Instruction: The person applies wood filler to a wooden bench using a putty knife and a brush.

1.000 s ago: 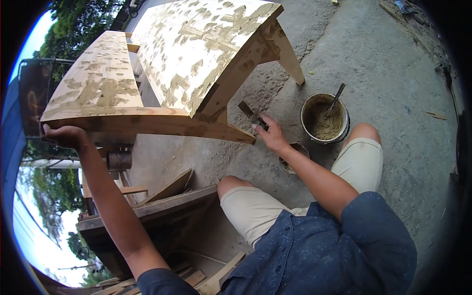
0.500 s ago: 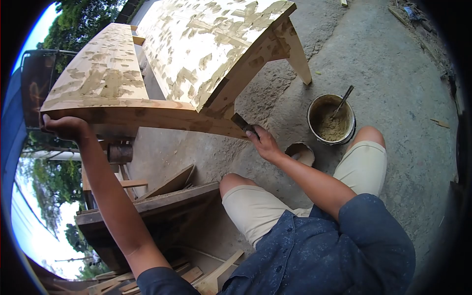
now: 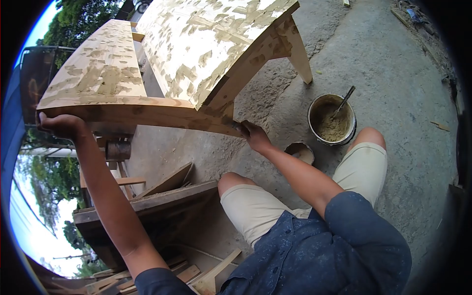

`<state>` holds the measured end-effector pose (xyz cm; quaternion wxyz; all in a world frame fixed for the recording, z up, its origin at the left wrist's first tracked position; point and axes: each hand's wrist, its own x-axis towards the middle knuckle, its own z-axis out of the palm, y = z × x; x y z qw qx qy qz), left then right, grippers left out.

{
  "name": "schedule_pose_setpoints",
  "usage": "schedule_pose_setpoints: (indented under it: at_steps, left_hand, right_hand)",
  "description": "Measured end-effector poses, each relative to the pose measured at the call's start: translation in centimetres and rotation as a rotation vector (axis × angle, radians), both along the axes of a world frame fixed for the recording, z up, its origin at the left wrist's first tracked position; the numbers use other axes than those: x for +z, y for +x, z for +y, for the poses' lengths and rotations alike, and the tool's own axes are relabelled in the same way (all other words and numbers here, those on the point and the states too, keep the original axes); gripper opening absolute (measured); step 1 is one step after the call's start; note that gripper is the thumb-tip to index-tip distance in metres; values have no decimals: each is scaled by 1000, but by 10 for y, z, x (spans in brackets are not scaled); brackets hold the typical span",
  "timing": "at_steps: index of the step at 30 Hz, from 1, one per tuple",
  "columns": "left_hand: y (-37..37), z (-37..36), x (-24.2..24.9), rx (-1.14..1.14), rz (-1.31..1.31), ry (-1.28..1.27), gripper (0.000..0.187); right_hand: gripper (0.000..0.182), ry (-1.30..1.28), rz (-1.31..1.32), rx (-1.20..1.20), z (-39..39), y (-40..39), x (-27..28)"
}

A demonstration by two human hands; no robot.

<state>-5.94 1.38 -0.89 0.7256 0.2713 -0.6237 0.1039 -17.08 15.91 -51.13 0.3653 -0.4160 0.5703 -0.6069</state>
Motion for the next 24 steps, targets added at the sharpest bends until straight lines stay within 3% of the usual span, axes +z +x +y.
schedule_pose_setpoints:
  at_steps: [4, 7, 10, 12, 17, 21, 24]
  left_hand:
    - [0, -1, 1, 28, 10, -4, 46]
    - [-1, 1, 0, -4, 8, 0, 46]
    - [2, 0, -1, 30, -28, 15, 47]
    - [8, -6, 3, 62, -59, -18, 47]
    - [2, -1, 1, 105, -49, -19, 49]
    - [4, 1, 0, 82, -36, 46, 52]
    - [10, -6, 2, 138, -79, -2, 55]
  right_hand:
    - [30, 30, 131, 13, 22, 1, -12]
    - [31, 122, -26, 18, 32, 0, 1]
    - [32, -9, -181, -89, 18, 8, 5]
    - [33, 102, -118, -31, 10, 8, 3]
    - [36, 79, 2, -60, 34, 15, 7]
    - [31, 10, 119, -100, 32, 4, 48]
    - [30, 89, 204, -85, 23, -11, 24]
